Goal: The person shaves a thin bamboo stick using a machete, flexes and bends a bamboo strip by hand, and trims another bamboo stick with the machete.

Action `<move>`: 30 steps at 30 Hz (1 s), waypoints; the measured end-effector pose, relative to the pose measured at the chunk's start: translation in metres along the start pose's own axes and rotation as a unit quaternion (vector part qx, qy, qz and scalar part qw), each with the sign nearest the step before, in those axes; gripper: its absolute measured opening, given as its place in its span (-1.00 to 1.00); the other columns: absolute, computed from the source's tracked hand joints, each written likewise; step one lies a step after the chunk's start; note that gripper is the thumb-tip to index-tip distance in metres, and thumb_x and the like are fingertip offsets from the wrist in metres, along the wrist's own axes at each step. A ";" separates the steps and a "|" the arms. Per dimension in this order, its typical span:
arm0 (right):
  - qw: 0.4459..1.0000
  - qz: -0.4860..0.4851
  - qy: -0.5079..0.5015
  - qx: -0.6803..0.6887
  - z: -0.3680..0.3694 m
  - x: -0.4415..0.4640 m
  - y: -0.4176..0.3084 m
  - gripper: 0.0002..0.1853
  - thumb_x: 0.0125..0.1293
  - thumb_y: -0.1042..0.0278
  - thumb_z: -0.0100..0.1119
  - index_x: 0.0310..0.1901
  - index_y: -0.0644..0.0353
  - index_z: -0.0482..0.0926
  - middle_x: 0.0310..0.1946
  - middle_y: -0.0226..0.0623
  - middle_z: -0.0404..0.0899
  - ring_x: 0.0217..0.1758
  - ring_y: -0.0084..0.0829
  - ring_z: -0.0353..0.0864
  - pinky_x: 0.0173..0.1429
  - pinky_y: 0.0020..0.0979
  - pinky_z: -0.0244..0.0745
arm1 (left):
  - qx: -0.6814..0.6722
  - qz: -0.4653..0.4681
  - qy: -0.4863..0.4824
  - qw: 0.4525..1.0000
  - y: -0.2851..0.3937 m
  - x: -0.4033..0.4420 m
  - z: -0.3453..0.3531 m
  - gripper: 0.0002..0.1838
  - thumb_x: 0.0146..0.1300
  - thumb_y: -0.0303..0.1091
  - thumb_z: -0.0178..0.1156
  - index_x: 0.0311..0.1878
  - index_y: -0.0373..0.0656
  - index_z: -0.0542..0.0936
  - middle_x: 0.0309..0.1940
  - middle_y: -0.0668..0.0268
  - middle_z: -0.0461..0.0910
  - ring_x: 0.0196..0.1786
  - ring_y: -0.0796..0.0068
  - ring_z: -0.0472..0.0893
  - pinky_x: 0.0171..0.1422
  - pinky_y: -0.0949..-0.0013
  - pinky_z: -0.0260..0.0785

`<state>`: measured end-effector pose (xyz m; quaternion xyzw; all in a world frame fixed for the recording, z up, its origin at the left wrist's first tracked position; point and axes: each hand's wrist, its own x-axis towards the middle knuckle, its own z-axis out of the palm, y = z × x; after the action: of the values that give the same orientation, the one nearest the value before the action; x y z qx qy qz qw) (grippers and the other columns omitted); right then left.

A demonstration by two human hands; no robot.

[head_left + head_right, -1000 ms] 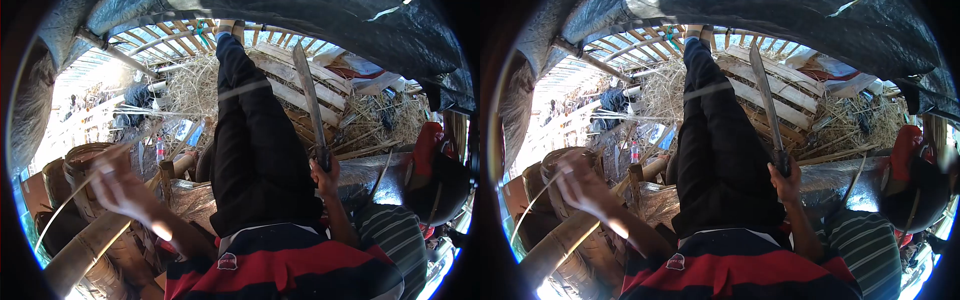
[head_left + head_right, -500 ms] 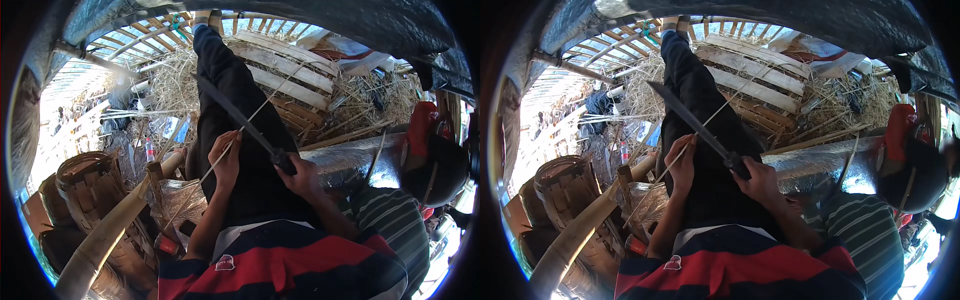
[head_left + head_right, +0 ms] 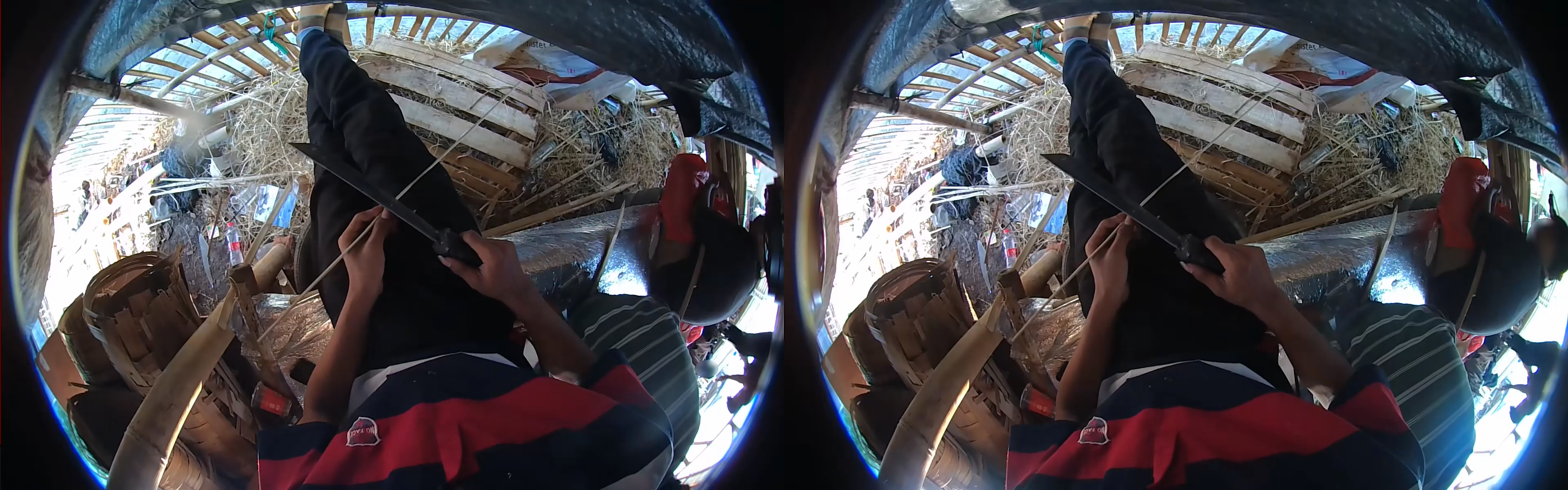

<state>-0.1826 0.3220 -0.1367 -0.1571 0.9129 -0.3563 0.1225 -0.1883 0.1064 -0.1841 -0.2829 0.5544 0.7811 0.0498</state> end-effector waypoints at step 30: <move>0.980 0.120 -0.062 0.148 0.000 0.005 0.024 -0.55 0.29 0.04 0.33 -0.15 0.35 0.53 -0.47 -0.02 0.58 -0.40 -0.05 0.65 -0.32 -0.25 0.46 | 0.521 0.177 -0.115 0.827 0.021 0.019 -0.005 -0.76 0.37 -0.28 0.18 -0.21 -0.32 0.58 -0.43 0.01 0.61 -0.34 -0.02 0.63 -0.25 0.16 0.43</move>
<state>-0.1921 0.3371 -0.1537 -0.0482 0.8530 -0.4595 0.2426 -0.2104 0.0895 -0.1764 -0.0199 0.9096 0.3990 0.1138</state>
